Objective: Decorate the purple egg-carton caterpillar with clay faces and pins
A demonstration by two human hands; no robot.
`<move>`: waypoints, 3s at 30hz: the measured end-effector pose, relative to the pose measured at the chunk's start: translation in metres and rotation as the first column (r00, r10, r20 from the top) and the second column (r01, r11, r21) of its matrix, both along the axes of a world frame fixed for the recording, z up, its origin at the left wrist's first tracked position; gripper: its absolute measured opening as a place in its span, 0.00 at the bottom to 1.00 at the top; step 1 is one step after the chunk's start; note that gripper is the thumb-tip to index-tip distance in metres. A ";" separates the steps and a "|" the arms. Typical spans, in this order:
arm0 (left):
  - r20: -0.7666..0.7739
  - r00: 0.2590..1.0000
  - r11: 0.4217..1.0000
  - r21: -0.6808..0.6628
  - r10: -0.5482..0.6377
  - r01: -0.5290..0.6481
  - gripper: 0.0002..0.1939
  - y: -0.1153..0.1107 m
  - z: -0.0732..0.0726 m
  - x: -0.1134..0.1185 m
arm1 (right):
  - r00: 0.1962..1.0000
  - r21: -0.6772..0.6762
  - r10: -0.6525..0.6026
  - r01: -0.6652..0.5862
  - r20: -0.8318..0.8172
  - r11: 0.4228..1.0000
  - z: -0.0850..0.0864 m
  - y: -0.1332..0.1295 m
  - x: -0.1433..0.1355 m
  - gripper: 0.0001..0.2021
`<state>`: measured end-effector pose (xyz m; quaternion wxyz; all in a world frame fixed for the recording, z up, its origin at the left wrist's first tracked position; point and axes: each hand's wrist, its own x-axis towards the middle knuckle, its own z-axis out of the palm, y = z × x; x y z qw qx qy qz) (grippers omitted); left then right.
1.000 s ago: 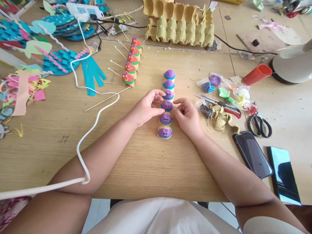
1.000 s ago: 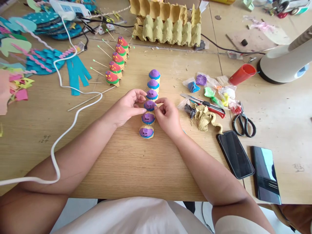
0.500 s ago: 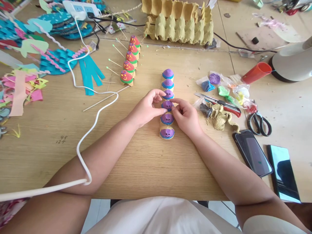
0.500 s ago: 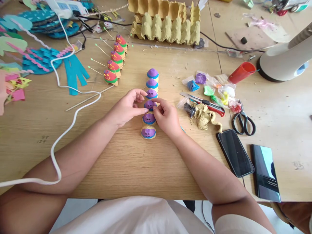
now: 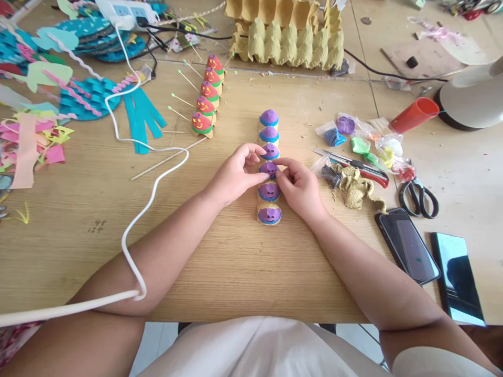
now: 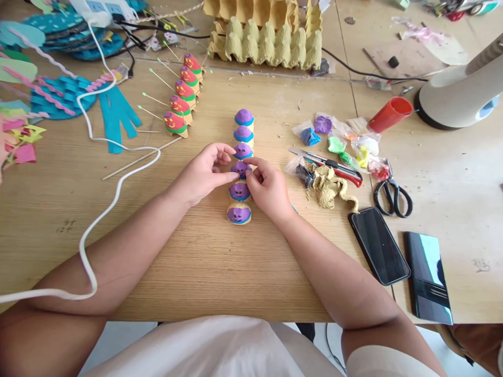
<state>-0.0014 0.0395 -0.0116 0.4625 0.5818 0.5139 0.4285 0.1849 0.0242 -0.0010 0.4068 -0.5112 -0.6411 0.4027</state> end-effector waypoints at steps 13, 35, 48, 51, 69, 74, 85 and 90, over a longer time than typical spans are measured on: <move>0.020 1.000 1.000 -0.011 0.006 -0.006 0.21 0.000 0.002 0.002 | 1.000 0.004 0.004 -0.004 -0.001 1.000 0.001 0.000 0.000 0.11; 0.161 0.969 0.979 0.052 0.186 -0.197 0.08 -0.003 0.004 0.009 | 0.973 -0.034 -0.031 0.024 -0.230 0.999 -0.001 -0.001 0.005 0.10; 0.022 0.992 0.982 0.142 0.125 -0.127 0.09 -0.005 0.002 0.012 | 0.998 0.169 0.021 -0.032 0.066 0.985 -0.009 0.001 0.004 0.11; 0.022 0.994 0.984 0.140 0.108 -0.110 0.09 -0.005 0.002 0.012 | 0.997 0.160 0.026 -0.038 0.075 0.986 -0.008 0.001 0.004 0.10; 0.032 0.993 0.986 0.118 0.117 -0.120 0.09 -0.003 0.001 0.011 | 0.996 0.136 0.024 -0.036 0.090 0.990 -0.006 0.002 0.004 0.09; 0.030 0.992 0.986 0.110 0.120 -0.123 0.09 -0.003 0.002 0.012 | 0.996 0.144 0.027 -0.039 0.086 0.989 -0.006 0.002 0.004 0.09; 0.034 0.993 0.988 0.102 0.115 -0.118 0.09 -0.004 0.003 0.011 | 0.998 0.115 0.019 -0.026 0.062 0.993 -0.004 0.001 0.004 0.10; 0.045 0.992 0.987 0.103 0.118 -0.122 0.09 -0.004 0.003 0.012 | 0.998 0.100 0.022 -0.027 0.050 0.995 -0.004 0.001 0.003 0.08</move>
